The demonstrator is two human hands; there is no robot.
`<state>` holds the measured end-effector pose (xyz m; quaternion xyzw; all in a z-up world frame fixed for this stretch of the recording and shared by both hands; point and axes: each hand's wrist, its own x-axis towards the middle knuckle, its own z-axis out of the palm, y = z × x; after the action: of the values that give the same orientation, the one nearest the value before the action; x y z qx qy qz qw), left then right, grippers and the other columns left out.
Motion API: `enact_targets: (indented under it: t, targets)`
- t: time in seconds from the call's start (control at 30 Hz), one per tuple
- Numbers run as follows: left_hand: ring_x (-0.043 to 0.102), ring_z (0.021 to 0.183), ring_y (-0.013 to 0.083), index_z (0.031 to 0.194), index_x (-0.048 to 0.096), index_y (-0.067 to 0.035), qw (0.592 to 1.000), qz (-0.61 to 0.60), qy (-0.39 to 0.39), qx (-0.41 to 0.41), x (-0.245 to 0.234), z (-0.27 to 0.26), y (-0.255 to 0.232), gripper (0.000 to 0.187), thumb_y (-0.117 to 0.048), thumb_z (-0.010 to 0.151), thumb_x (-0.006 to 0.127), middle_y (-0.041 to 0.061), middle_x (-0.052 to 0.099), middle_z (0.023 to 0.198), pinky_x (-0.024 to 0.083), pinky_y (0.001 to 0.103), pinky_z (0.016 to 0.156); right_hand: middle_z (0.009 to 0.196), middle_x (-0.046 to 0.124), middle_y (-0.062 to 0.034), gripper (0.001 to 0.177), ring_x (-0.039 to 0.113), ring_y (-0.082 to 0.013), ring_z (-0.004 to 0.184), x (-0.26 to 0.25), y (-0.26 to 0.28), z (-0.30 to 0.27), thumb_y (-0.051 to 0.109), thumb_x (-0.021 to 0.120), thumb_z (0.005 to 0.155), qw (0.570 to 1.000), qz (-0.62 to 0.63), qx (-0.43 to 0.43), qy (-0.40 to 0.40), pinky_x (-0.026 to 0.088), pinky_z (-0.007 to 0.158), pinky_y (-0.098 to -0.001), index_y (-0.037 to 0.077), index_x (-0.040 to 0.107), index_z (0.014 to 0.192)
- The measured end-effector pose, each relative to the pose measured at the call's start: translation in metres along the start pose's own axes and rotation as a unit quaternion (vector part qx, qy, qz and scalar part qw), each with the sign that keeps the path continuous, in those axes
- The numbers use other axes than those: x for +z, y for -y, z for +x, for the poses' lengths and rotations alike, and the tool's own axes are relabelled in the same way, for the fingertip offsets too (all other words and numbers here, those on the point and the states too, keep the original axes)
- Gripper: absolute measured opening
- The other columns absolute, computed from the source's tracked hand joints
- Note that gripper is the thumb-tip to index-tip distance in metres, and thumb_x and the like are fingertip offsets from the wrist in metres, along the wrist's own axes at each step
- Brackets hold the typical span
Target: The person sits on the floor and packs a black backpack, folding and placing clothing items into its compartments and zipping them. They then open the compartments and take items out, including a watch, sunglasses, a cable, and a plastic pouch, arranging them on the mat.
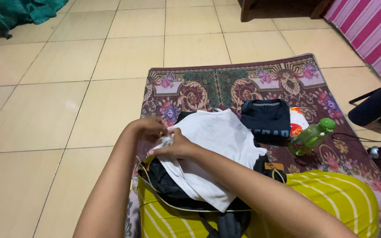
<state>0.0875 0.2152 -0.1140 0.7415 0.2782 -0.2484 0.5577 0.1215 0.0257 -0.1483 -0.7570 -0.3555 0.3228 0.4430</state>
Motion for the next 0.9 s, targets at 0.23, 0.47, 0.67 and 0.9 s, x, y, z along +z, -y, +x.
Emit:
enact_targets:
  t: [0.23,0.47,0.67,0.9]
  targets:
    - [0.063,0.073,0.0174,0.118,0.052,-0.010,0.976,-0.156,-0.033,0.148,0.036,-0.044,-0.055,0.033,-0.005,0.089,0.066,0.011,0.063,0.096,0.059,0.033,0.063,0.094,0.078,-0.0080,0.047,0.075,-0.0174,0.082,-0.030,0.006,-0.005,0.022,0.083,0.067,0.985,-0.005,-0.001,-0.174,0.059,0.075,-0.0315,0.005,0.072,0.110]
    - [0.048,0.126,0.0297,0.134,0.064,-0.012,0.878,0.255,-0.114,0.389,0.073,-0.074,-0.083,0.076,-0.032,0.068,0.095,0.012,0.052,0.140,0.043,0.047,0.104,0.080,0.074,-0.0091,0.019,0.064,-0.0141,0.070,-0.122,0.027,-0.061,0.024,0.074,0.092,0.986,0.035,-0.014,-0.163,0.051,0.064,-0.0333,0.006,0.077,0.097]
    - [0.068,0.101,0.0252,0.099,0.078,-0.001,0.885,0.192,-0.129,0.405,0.111,-0.062,-0.106,0.036,-0.025,0.072,0.084,0.013,0.074,0.103,0.053,0.040,0.089,0.083,0.074,-0.0047,0.018,0.066,-0.0113,0.074,-0.193,0.033,-0.119,0.013,0.077,0.085,0.956,-0.113,-0.180,-0.202,0.052,0.067,-0.0286,0.005,0.077,0.101]
    - [0.073,0.074,0.0207,0.094,0.077,-0.004,0.941,0.118,-0.050,0.312,0.092,-0.073,-0.135,0.026,-0.006,0.069,0.069,0.008,0.079,0.081,0.061,0.036,0.069,0.082,0.071,-0.0025,0.020,0.068,-0.0122,0.066,-0.299,0.061,-0.173,0.002,0.066,0.087,0.908,-0.050,-0.075,-0.409,0.056,0.056,-0.0279,0.008,0.076,0.102]
